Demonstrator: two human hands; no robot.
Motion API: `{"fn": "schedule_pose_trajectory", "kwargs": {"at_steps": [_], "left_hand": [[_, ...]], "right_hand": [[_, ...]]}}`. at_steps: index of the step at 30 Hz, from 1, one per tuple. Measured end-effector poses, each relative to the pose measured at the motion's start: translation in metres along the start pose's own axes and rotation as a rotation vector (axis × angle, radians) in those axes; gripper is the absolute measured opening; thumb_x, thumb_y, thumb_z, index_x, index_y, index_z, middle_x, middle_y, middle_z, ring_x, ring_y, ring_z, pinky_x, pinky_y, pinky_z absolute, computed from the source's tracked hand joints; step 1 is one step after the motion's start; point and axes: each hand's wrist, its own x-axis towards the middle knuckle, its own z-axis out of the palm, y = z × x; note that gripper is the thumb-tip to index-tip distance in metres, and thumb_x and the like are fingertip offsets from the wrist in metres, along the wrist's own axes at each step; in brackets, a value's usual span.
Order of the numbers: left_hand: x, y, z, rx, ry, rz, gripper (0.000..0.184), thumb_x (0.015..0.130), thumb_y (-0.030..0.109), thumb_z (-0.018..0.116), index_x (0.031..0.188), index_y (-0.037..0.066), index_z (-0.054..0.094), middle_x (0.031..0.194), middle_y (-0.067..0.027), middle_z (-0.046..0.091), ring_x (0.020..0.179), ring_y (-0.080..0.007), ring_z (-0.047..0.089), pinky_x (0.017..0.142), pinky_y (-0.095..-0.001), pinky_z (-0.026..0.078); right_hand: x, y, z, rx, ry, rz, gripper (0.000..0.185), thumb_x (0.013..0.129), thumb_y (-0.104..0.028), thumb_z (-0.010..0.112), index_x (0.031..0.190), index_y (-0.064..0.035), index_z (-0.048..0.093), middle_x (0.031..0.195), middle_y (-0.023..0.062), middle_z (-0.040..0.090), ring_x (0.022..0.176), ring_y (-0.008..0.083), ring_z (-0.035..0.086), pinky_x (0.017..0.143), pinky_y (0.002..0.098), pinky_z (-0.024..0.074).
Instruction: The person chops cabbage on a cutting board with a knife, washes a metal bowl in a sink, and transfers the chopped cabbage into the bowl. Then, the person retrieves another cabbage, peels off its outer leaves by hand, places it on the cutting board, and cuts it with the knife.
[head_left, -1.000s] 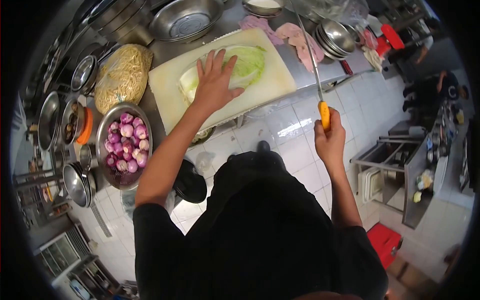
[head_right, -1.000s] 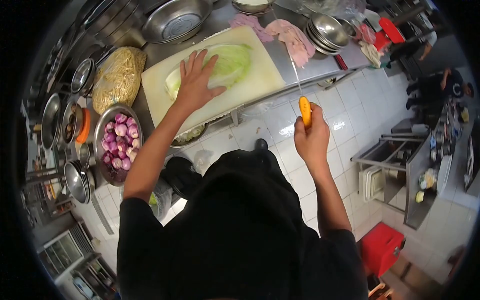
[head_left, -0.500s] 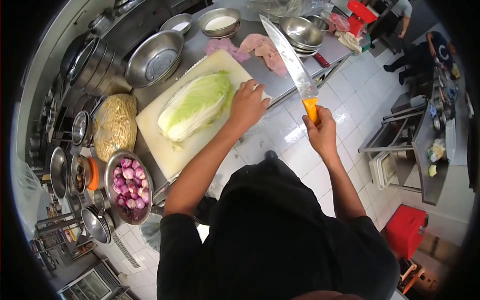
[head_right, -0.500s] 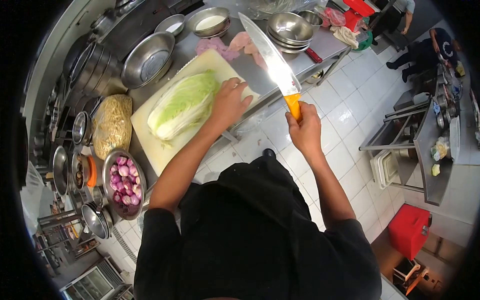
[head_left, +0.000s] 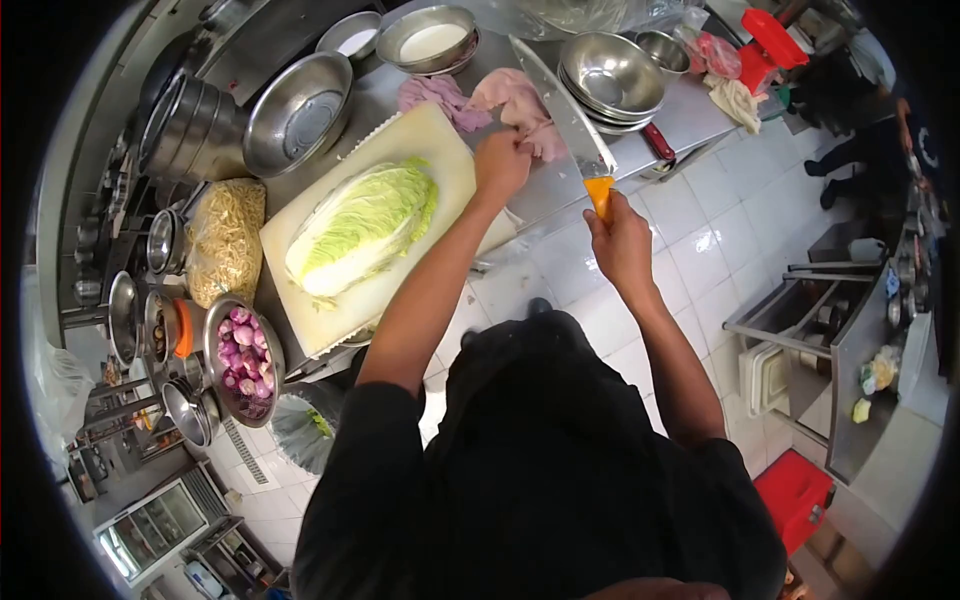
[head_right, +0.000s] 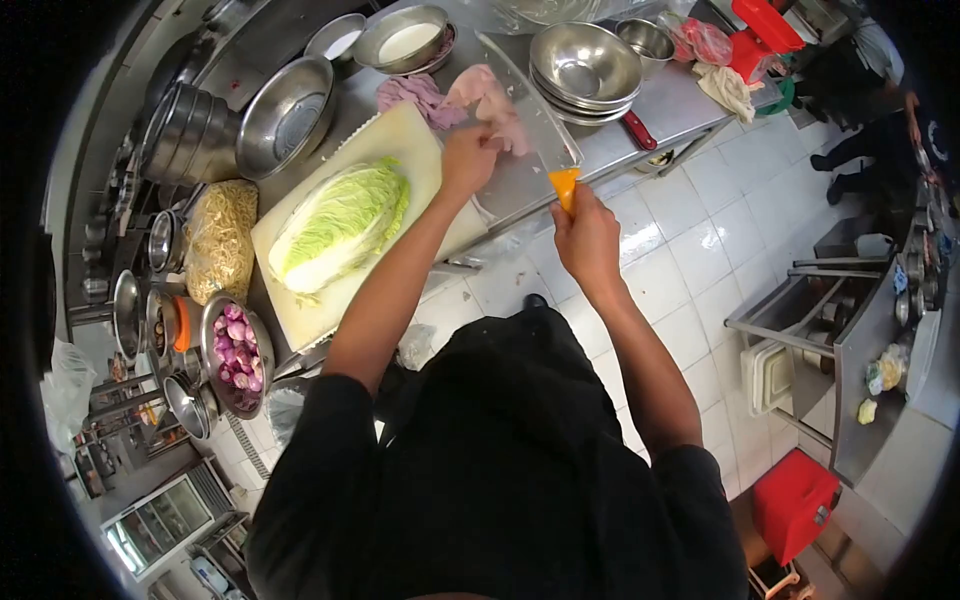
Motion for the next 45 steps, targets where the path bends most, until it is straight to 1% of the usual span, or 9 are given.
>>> {"fn": "schedule_pose_trajectory", "kwargs": {"at_steps": [2,5,16,25,29,32,35,41,45], "left_hand": [[-0.017,0.013,-0.022,-0.342,0.004,-0.189,0.018,0.075,0.016,0.066,0.086,0.002,0.071,0.077,-0.0129,0.067,0.072,-0.0261,0.065,0.067,-0.0361,0.051],[-0.025,0.009,-0.002,-0.536,-0.078,-0.051,0.025,0.072,0.02,0.07,0.09,0.002,0.071,0.077,-0.012,0.067,0.072,-0.0217,0.065,0.065,-0.0329,0.049],[-0.015,0.008,0.05,-0.029,0.125,0.171,0.015,0.07,0.014,0.068,0.08,0.003,0.07,0.081,-0.017,0.064,0.076,-0.032,0.063,0.069,-0.0394,0.05],[0.013,-0.014,0.057,0.094,0.105,0.227,0.018,0.067,0.009,0.07,0.083,0.0,0.068,0.085,-0.0178,0.064,0.082,-0.0342,0.062,0.074,-0.0421,0.049],[0.003,-0.008,0.048,0.026,0.172,0.313,0.029,0.068,0.01,0.07,0.096,0.001,0.067,0.093,-0.0178,0.064,0.088,-0.0347,0.061,0.078,-0.041,0.049],[-0.03,0.008,0.008,-0.12,0.076,0.322,0.037,0.071,0.013,0.07,0.106,0.002,0.064,0.102,-0.0172,0.063,0.097,-0.0335,0.059,0.084,-0.0396,0.048],[-0.075,0.023,-0.053,-0.074,0.093,0.279,0.044,0.073,0.017,0.072,0.113,0.004,0.062,0.112,-0.0159,0.061,0.107,-0.0325,0.056,0.092,-0.0394,0.045],[-0.137,-0.028,-0.194,0.497,0.088,0.065,0.112,0.053,0.038,0.086,0.143,0.006,0.027,0.141,-0.0234,0.034,0.136,-0.0404,0.024,0.111,-0.0533,0.02],[-0.149,-0.074,-0.235,0.694,-0.075,-0.087,0.126,0.046,0.04,0.088,0.145,0.007,0.017,0.145,-0.0226,0.025,0.139,-0.0392,0.016,0.108,-0.0636,0.014]], "right_hand": [[0.009,0.012,0.014,-0.068,0.001,-0.051,0.033,0.08,-0.014,0.067,0.104,0.0052,0.053,0.08,0.0254,0.063,0.074,0.0417,0.062,0.065,0.0478,0.0483],[0.022,0.017,0.034,-0.122,-0.15,0.008,0.028,0.079,-0.01,0.064,0.099,0.0048,0.051,0.083,0.0252,0.062,0.078,0.0432,0.061,0.069,0.0501,0.0482],[-0.003,0.038,0.045,-0.135,-0.237,0.028,0.033,0.073,-0.007,0.067,0.101,0.0034,0.053,0.085,0.0237,0.062,0.079,0.0418,0.061,0.069,0.0493,0.0482],[-0.113,0.082,-0.063,-0.08,-0.245,0.243,0.03,0.076,-0.012,0.066,0.101,0.0008,0.056,0.079,0.0242,0.064,0.076,0.0423,0.063,0.068,0.0479,0.049],[-0.128,0.063,-0.102,-0.006,-0.226,0.445,0.044,0.078,-0.013,0.071,0.108,-0.0041,0.041,0.065,0.0152,0.056,0.058,0.0251,0.055,0.061,0.0356,0.0446],[-0.118,0.058,-0.096,0.229,-0.186,0.361,0.031,0.086,-0.009,0.064,0.107,-0.0025,0.043,0.064,0.0044,0.049,0.058,0.0109,0.045,0.056,0.0262,0.0399],[-0.089,0.006,-0.096,0.352,-0.233,0.307,0.023,0.089,-0.009,0.06,0.106,-0.0003,0.047,0.067,0.0024,0.05,0.058,0.0093,0.044,0.053,0.0254,0.0386],[-0.058,-0.062,-0.078,0.077,-0.402,-0.051,0.023,0.09,-0.008,0.055,0.11,0.0013,0.048,0.072,0.0194,0.058,0.058,0.0335,0.055,0.055,0.0382,0.0435],[-0.063,-0.102,-0.044,0.09,-0.416,-0.207,0.029,0.09,-0.01,0.054,0.117,-0.0021,0.044,0.08,0.0261,0.061,0.074,0.0465,0.058,0.063,0.049,0.0448]]}}
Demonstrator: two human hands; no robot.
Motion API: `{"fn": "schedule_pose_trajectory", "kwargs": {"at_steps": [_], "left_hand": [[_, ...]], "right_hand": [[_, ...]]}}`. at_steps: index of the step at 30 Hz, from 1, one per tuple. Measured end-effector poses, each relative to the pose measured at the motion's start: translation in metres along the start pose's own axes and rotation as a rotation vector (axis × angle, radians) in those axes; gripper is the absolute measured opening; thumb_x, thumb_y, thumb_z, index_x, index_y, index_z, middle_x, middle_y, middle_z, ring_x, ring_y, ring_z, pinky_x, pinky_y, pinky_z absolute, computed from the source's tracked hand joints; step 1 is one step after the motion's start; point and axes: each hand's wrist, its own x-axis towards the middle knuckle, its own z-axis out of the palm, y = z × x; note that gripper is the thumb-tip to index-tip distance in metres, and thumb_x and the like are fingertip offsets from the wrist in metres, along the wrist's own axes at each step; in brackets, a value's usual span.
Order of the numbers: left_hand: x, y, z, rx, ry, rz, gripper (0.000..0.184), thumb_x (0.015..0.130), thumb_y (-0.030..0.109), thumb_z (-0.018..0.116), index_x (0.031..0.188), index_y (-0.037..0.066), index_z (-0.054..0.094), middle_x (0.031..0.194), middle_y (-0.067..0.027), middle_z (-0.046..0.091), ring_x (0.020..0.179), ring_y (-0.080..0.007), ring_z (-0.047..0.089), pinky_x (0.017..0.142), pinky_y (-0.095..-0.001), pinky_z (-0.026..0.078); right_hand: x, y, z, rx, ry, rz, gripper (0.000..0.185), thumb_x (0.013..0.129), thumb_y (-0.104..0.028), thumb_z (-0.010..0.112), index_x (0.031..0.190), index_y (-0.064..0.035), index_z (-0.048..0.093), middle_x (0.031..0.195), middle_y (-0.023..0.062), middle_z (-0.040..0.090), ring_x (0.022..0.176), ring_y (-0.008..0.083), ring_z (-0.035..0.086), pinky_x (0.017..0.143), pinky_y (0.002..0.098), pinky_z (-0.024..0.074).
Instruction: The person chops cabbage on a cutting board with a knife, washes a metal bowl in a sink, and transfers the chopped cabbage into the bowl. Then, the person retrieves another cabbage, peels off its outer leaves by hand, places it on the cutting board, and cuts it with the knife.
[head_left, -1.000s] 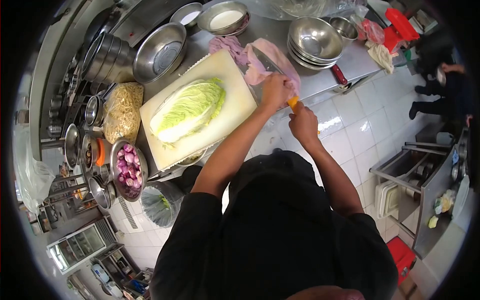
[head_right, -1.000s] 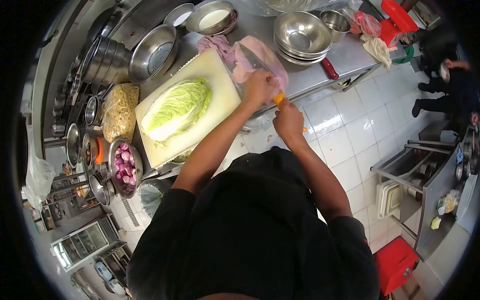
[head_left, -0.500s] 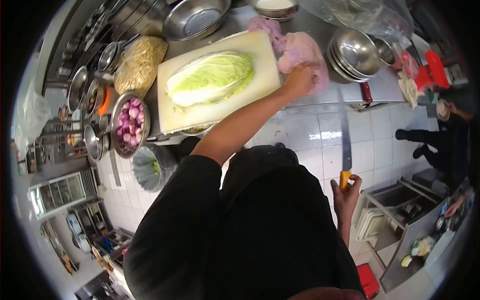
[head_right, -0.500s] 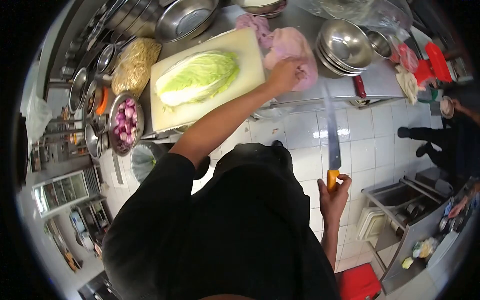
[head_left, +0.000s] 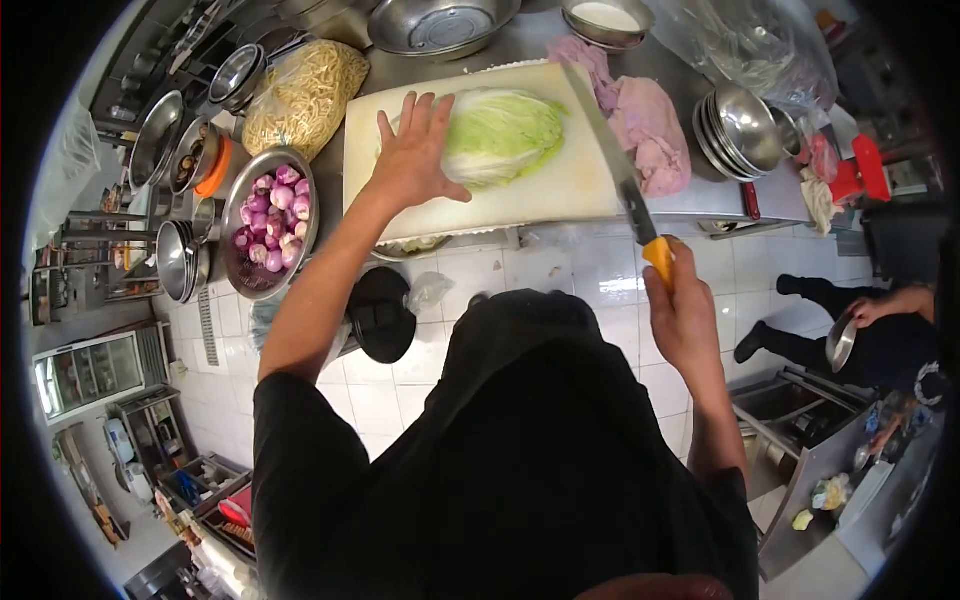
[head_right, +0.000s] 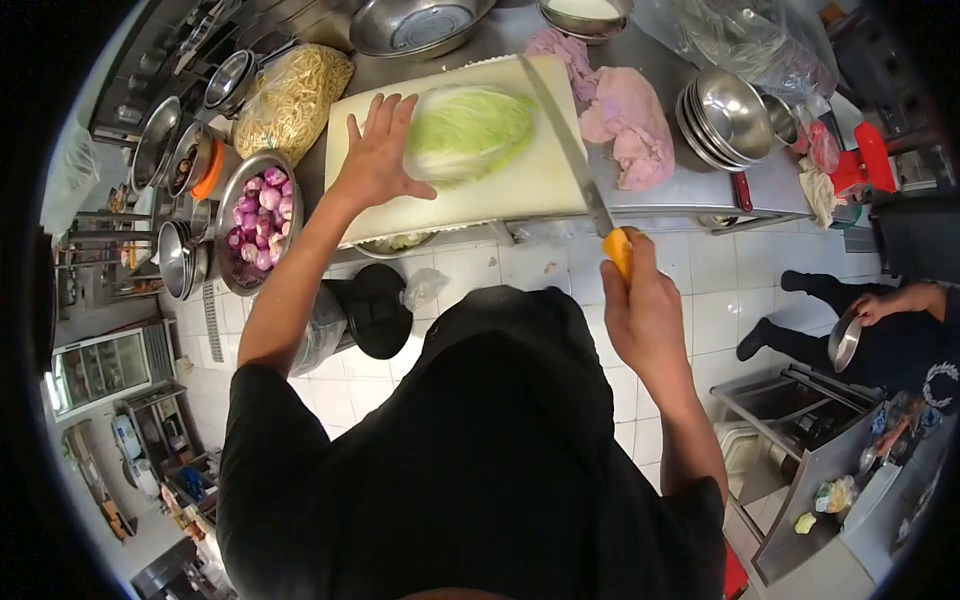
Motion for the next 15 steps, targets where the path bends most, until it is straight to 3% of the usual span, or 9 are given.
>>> {"fn": "schedule_pose_trajectory", "kwargs": {"at_steps": [5,11,15], "left_hand": [[0.011,-0.026,0.008,-0.003,-0.046,0.101,0.124,0.045,0.041,0.088,0.142,0.003,0.022,0.141,-0.0241,0.029,0.137,-0.0409,0.021,0.106,-0.0663,0.014],[0.02,-0.035,0.022,-0.077,-0.019,0.189,0.118,0.047,0.04,0.087,0.139,0.001,0.026,0.128,-0.018,0.04,0.122,-0.0337,0.038,0.093,-0.0569,0.032],[0.022,-0.036,0.031,-0.049,0.057,0.209,0.113,0.048,0.041,0.086,0.138,0.002,0.029,0.121,-0.0148,0.043,0.114,-0.0301,0.042,0.087,-0.0515,0.035]], "right_hand": [[0.009,-0.025,0.037,-0.154,-0.061,0.136,0.027,0.092,-0.017,0.052,0.113,-0.0024,0.043,0.076,0.0267,0.061,0.075,0.0487,0.057,0.066,0.0545,0.0428],[0.009,-0.046,0.059,-0.29,-0.059,0.19,0.026,0.093,-0.019,0.051,0.111,-0.002,0.043,0.076,0.0275,0.061,0.075,0.049,0.057,0.067,0.0556,0.0428],[0.014,-0.053,0.064,-0.402,-0.118,0.218,0.027,0.093,-0.022,0.05,0.106,-0.0001,0.042,0.079,0.0295,0.061,0.08,0.0503,0.057,0.072,0.0569,0.0431]]}}
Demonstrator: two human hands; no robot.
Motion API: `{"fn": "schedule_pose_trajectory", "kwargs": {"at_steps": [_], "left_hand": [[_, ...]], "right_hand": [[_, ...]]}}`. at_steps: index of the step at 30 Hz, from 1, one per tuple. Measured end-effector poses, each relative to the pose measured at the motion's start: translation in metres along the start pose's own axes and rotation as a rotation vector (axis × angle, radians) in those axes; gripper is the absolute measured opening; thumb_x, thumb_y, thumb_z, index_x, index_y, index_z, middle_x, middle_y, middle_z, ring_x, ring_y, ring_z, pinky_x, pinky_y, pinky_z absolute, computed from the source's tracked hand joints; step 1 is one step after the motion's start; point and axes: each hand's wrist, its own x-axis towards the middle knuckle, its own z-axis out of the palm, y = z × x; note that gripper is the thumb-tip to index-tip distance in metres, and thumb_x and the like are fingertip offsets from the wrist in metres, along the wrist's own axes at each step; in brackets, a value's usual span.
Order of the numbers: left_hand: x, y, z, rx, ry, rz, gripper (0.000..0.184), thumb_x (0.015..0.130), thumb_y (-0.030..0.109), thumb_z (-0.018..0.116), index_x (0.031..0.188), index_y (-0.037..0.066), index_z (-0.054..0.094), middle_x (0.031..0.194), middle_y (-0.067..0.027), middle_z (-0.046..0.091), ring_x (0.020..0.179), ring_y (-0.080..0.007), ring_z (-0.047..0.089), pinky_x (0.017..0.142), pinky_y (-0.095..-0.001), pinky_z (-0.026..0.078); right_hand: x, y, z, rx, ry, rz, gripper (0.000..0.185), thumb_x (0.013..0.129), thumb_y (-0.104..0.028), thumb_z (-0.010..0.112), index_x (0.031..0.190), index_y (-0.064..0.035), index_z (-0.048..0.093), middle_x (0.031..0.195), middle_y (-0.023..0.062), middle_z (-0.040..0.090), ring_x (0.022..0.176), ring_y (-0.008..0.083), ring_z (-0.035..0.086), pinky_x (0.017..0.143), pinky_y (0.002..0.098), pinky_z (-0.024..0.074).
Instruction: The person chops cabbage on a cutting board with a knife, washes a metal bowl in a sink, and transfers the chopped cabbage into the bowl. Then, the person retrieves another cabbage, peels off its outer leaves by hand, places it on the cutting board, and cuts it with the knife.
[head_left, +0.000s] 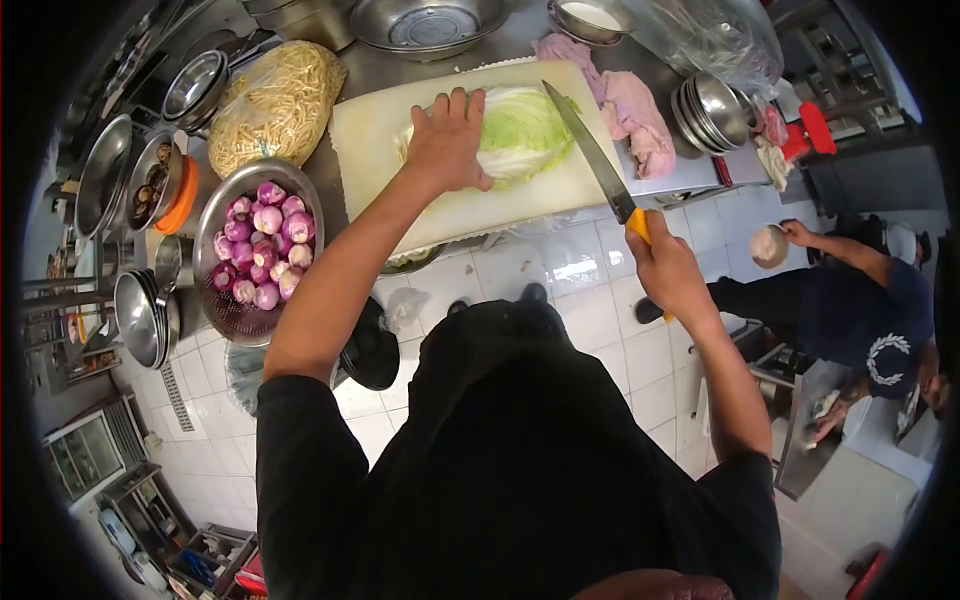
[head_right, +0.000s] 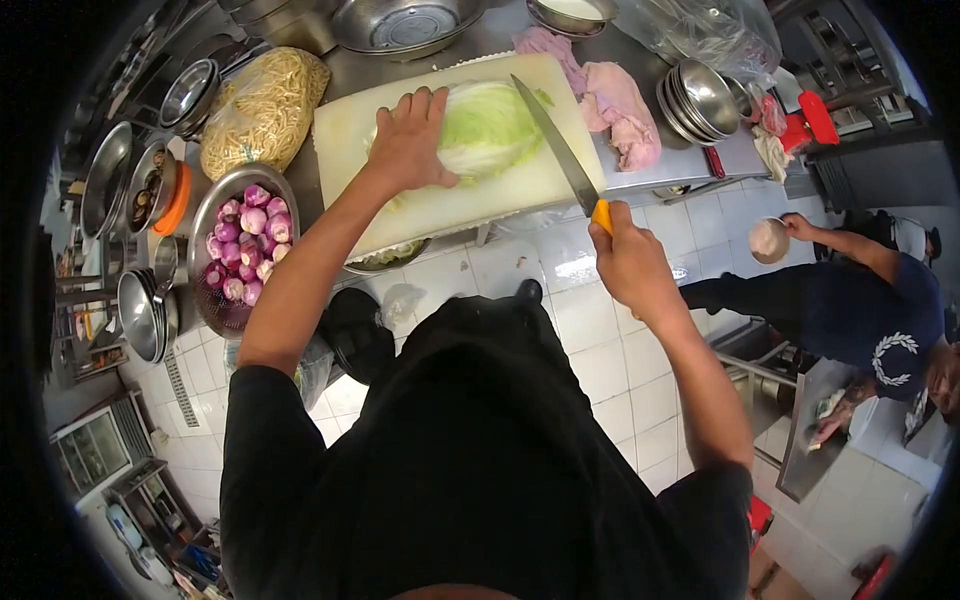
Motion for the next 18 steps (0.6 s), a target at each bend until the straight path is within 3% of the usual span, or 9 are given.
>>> {"fn": "schedule_pose_trajectory", "kwargs": {"at_steps": [9,18], "left_hand": [[0.003,0.003,-0.005,0.019,-0.024,-0.013,0.109,0.047,0.04,0.085,0.135,0.003,0.034,0.12,-0.0114,0.045,0.111,-0.0263,0.044,0.085,-0.0514,0.037],[0.003,0.005,-0.005,0.014,0.0,-0.061,0.11,0.045,0.039,0.086,0.135,0.004,0.033,0.125,-0.012,0.043,0.115,-0.0282,0.042,0.089,-0.0533,0.035]], "right_hand": [[0.037,-0.008,-0.002,-0.006,-0.134,0.014,0.028,0.093,-0.022,0.05,0.103,0.0025,0.041,0.082,0.0325,0.06,0.084,0.0503,0.057,0.074,0.054,0.0439],[0.076,0.015,0.074,0.022,-0.126,0.003,0.028,0.091,-0.02,0.052,0.102,0.0024,0.038,0.082,0.0336,0.06,0.08,0.0502,0.059,0.072,0.0566,0.0461]]}}
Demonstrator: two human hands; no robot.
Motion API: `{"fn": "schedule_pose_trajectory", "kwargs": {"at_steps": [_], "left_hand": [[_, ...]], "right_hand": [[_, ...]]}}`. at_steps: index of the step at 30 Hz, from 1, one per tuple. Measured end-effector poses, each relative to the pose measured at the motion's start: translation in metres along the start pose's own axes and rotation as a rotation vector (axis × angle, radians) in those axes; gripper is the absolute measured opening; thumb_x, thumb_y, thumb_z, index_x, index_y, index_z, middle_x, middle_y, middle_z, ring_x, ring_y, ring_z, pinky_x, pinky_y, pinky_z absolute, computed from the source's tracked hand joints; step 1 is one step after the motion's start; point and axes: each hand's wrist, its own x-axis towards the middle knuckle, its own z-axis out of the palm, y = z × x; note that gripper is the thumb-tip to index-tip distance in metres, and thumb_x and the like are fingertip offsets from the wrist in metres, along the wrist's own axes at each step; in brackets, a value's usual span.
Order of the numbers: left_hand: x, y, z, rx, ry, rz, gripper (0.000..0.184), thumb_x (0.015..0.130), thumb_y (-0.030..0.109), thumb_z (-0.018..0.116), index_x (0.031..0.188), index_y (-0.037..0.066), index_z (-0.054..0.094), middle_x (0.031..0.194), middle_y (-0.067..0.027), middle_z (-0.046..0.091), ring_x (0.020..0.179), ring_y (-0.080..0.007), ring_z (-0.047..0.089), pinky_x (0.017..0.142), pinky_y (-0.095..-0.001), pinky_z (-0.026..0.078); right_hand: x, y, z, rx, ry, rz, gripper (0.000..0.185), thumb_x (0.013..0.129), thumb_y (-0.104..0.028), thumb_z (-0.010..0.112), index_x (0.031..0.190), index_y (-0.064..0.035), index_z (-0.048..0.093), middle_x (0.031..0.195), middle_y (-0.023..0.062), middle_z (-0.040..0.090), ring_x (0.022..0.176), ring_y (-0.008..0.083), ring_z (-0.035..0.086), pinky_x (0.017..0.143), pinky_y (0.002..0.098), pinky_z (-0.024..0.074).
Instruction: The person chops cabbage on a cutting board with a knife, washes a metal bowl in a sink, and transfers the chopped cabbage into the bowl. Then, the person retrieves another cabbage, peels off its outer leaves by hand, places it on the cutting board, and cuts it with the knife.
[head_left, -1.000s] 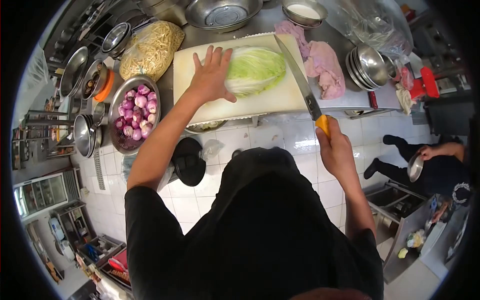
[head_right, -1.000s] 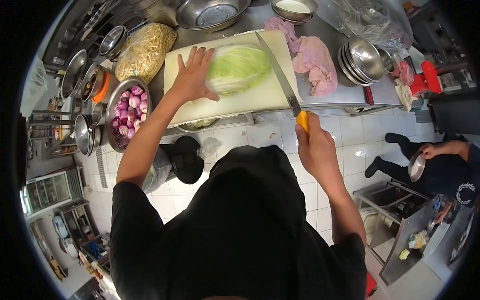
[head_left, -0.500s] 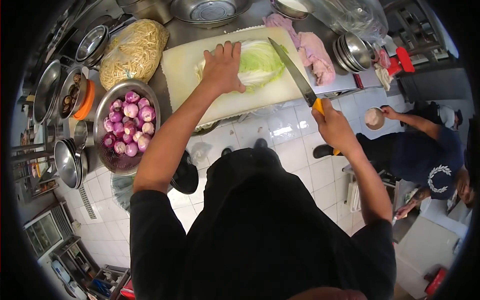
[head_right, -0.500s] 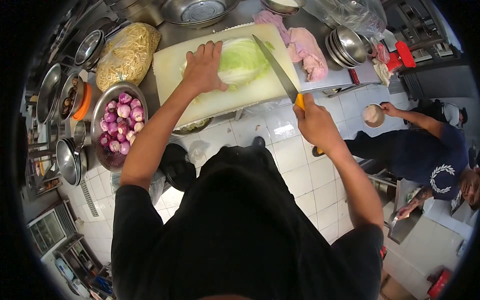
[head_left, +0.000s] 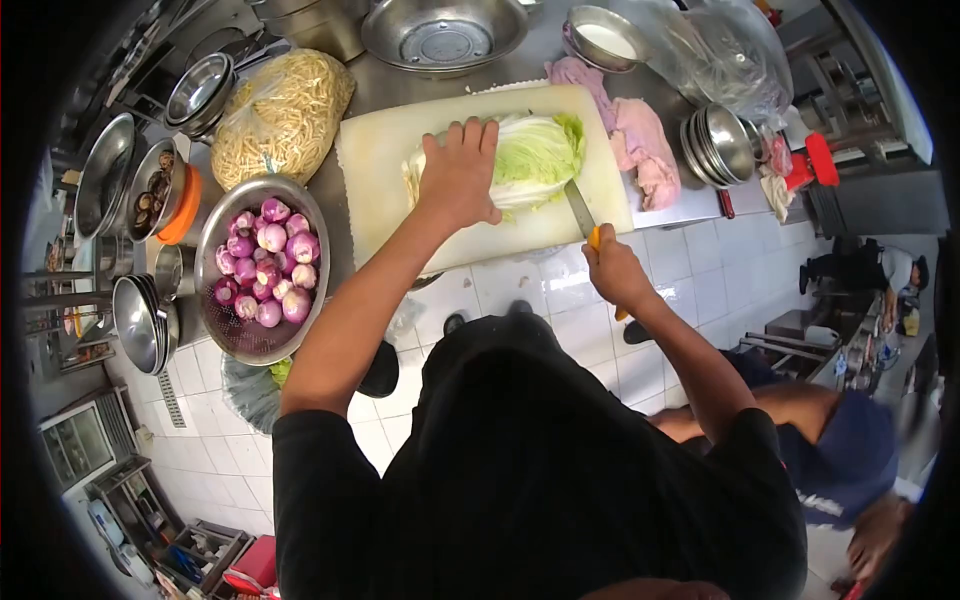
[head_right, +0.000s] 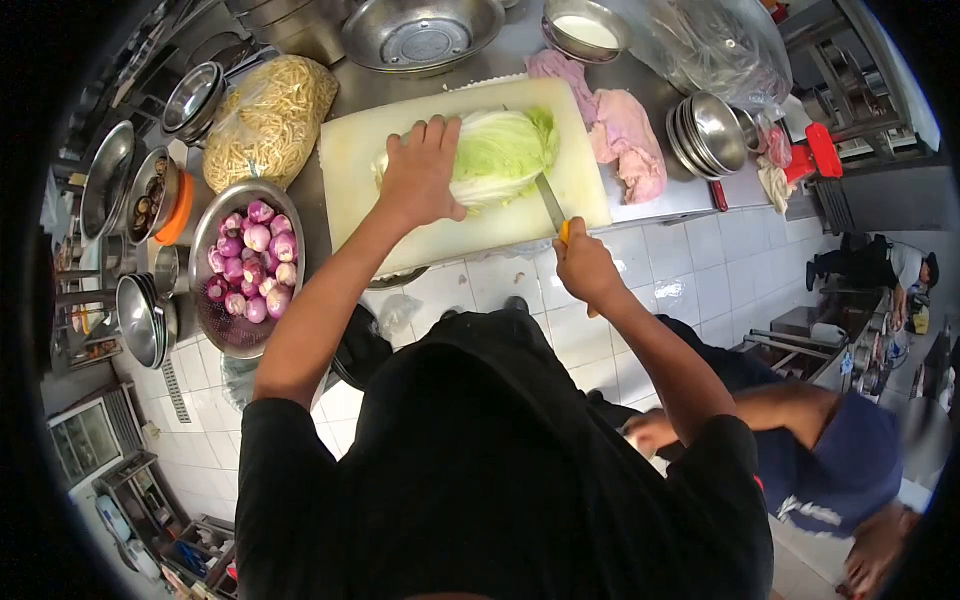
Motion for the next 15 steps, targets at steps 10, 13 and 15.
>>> {"fn": "schedule_pose_trajectory", "kwargs": {"at_steps": [10,13,15], "left_hand": [[-0.005,0.012,-0.012,0.017,-0.117,-0.052,0.112,0.045,0.036,0.083,0.137,0.004,0.029,0.131,-0.0138,0.039,0.119,-0.0304,0.04,0.091,-0.0499,0.034],[-0.001,0.011,-0.015,0.025,-0.125,-0.057,0.112,0.046,0.036,0.083,0.138,0.004,0.028,0.131,-0.0139,0.039,0.119,-0.0306,0.04,0.09,-0.049,0.035],[-0.005,0.009,-0.012,0.024,-0.095,-0.05,0.111,0.046,0.036,0.084,0.137,0.004,0.029,0.128,-0.013,0.04,0.117,-0.0302,0.041,0.088,-0.0495,0.035]], "right_hand": [[-0.014,0.005,-0.008,0.121,-0.041,0.019,0.027,0.09,-0.02,0.052,0.1,0.0024,0.038,0.079,0.0333,0.06,0.078,0.0493,0.059,0.071,0.0559,0.0463],[-0.055,0.021,0.001,0.072,-0.03,0.031,0.027,0.09,-0.019,0.052,0.1,0.0018,0.039,0.078,0.0326,0.06,0.078,0.0489,0.059,0.071,0.0554,0.0465],[-0.061,0.029,0.002,0.075,-0.025,0.024,0.027,0.09,-0.019,0.052,0.102,0.0011,0.038,0.079,0.0322,0.06,0.078,0.0495,0.059,0.071,0.0554,0.0464]]}}
